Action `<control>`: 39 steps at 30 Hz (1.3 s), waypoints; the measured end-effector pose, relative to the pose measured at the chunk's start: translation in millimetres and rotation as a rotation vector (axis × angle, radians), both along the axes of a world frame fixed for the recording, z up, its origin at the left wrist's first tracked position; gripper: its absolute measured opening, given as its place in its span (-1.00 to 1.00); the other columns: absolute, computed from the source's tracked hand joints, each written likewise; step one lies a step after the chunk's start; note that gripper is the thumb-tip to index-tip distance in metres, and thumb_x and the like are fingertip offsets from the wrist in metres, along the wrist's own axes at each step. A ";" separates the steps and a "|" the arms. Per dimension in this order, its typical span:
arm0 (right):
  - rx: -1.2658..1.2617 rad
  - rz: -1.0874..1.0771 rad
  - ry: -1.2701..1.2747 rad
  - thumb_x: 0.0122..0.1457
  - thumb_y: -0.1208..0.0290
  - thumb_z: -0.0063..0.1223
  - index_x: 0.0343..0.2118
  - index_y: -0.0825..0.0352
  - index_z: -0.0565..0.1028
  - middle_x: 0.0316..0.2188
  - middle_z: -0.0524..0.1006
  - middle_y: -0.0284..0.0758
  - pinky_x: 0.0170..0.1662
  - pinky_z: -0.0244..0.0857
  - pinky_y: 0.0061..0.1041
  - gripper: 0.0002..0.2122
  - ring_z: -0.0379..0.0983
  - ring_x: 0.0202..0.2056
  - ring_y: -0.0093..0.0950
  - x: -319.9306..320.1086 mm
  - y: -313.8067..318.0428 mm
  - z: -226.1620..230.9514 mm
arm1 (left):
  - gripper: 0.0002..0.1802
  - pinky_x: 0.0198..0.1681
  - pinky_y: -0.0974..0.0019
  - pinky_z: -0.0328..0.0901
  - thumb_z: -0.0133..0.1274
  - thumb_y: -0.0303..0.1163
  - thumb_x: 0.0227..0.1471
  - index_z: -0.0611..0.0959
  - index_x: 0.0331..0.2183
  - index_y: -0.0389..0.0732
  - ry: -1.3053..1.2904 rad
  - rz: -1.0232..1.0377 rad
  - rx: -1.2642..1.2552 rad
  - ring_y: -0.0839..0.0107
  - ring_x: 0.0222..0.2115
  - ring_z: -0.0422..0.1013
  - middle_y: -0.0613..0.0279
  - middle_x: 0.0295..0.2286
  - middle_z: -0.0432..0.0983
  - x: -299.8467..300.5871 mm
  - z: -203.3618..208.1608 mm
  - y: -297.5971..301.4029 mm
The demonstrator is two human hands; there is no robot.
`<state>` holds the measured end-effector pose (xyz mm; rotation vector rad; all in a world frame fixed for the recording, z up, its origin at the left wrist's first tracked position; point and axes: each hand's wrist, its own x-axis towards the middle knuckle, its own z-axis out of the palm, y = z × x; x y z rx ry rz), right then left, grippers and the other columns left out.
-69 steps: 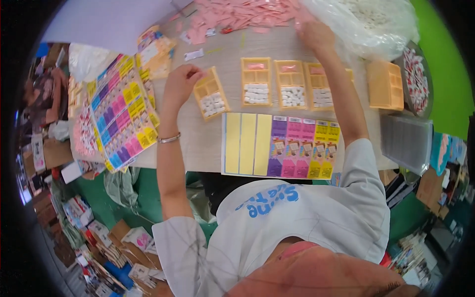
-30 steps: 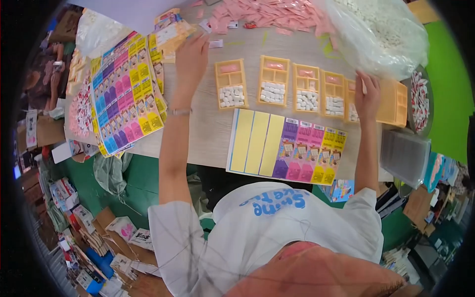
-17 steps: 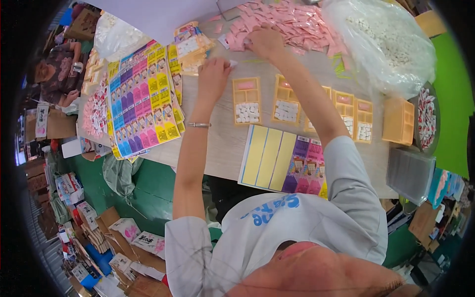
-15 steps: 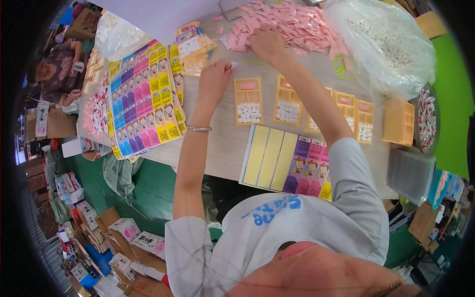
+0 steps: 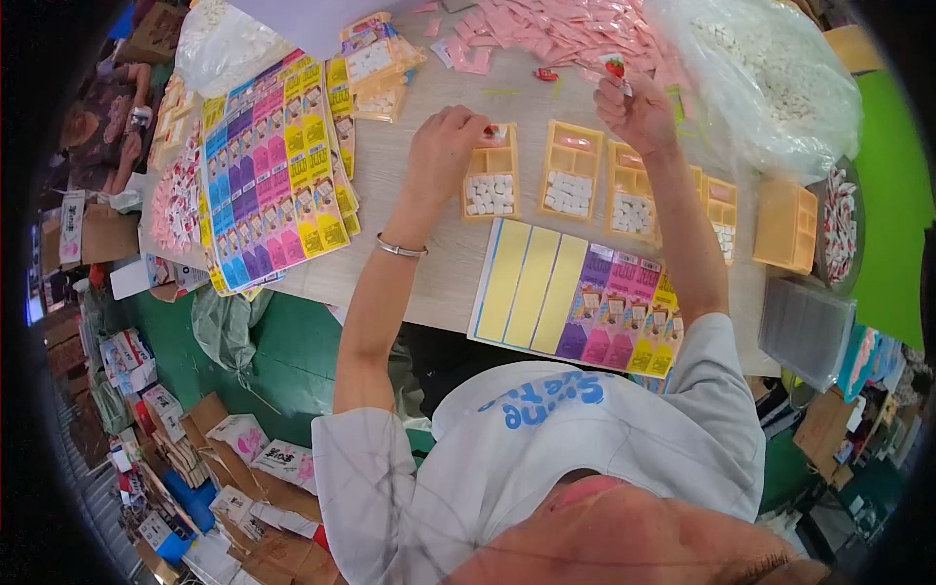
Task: Packaging small toy pieces into plastic tray compartments and applying decorative labels.
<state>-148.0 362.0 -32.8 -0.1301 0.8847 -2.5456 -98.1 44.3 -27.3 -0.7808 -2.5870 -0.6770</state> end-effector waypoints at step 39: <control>0.634 -0.366 -0.099 0.36 0.31 0.04 -0.26 0.34 0.59 -0.57 0.42 -0.56 -0.54 0.05 -0.71 -0.80 0.21 -0.57 -0.78 114.9 13.9 5.8 | -0.36 0.23 0.03 0.15 0.12 -0.16 0.13 0.45 0.18 -0.25 -0.103 -0.079 -0.172 0.00 0.12 0.26 0.05 0.10 0.37 44.3 -25.4 18.8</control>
